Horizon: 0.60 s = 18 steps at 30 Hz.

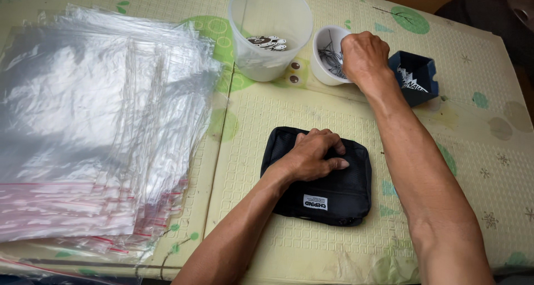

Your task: The person cleans a small black bag using a blue brush, scrubbing the surface and edges. They then manipulate the bag's zipper and handle, and finally pick up a small metal object from a nearby container.

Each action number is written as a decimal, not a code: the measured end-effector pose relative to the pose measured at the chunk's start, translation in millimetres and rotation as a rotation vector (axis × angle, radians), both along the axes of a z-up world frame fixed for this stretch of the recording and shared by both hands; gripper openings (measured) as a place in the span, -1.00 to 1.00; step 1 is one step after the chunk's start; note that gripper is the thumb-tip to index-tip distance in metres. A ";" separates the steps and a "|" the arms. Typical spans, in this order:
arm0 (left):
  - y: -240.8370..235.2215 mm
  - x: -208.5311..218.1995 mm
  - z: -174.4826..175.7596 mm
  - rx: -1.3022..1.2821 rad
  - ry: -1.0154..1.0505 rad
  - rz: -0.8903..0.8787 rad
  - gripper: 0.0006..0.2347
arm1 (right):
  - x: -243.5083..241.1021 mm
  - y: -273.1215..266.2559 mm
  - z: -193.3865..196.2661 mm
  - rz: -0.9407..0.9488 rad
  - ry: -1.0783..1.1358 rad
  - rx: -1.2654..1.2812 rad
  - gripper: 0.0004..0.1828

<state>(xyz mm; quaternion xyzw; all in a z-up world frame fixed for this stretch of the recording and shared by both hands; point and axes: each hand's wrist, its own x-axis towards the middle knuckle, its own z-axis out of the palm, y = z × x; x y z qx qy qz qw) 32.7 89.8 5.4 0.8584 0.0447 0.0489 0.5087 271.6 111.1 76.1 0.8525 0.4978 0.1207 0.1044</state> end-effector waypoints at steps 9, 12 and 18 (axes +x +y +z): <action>1.2 1.2 1.5 -0.011 -0.012 0.012 -0.81 | -9.6 -2.1 68.0 -0.155 0.487 0.391 -0.72; 1.8 -1.2 5.2 -0.092 0.007 0.025 -0.79 | 5.7 -9.1 79.8 -0.075 0.423 0.467 -0.78; 3.3 -11.3 20.8 -0.392 -0.101 0.128 -0.85 | -8.2 -24.8 96.5 -0.040 0.437 0.610 -0.83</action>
